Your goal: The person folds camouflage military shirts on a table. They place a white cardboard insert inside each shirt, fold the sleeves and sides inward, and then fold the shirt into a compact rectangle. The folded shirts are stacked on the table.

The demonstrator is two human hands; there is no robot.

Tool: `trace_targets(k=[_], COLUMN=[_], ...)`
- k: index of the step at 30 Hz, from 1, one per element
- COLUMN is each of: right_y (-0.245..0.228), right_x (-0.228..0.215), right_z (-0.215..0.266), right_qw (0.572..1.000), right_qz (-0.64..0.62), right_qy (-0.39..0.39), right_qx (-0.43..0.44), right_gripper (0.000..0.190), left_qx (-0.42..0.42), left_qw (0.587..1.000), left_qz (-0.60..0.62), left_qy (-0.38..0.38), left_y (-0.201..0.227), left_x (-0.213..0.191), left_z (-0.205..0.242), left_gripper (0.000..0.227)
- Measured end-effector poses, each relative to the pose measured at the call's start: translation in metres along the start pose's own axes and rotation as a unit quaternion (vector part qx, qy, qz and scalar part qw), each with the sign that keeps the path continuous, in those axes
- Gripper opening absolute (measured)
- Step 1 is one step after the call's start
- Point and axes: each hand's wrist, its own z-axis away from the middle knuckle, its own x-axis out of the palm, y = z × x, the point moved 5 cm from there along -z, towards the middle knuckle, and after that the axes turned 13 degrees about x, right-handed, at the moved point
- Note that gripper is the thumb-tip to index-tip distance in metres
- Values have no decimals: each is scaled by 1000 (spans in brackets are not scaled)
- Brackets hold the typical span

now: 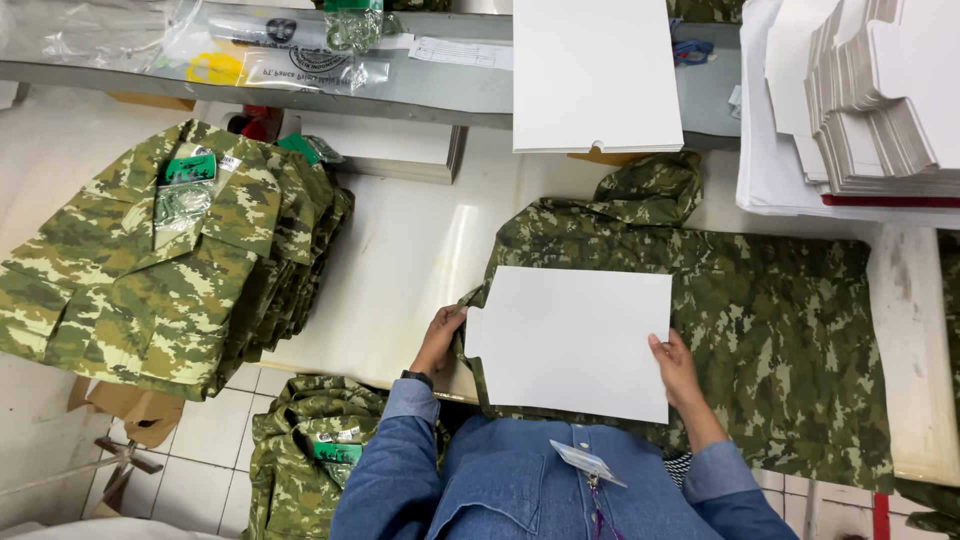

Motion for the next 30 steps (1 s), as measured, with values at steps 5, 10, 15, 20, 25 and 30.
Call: trace_targets(k=[5,10,15,20,25,30], right_y=[14,13,-27,15,7,-48], right_x=[-25,-25,32,35,36,54], right_z=[-17,-19,45,21,8,39], right_qw=[999,999,1000,998,977,935], right_qz=[29,21,-14,37,191,342], right_qy=[27,33,21,58,79,94], right_qx=[-30,-30,-7,-6,-59,7], right_gripper=[17,15,14,22,61,60], left_qx=[24,47,75,115,339,307], left_qw=[999,999,992,963,708,658], left_qz=[22,1,-87,-245,-613,-671], left_qy=[-11,-25,-45,-13,-96,-150], left_y=[12,28,22,26,43,24], left_x=[7,12,12,24,77,87], left_z=[5,13,9,18,28,19], left_gripper=[50,47,44,43,43,53])
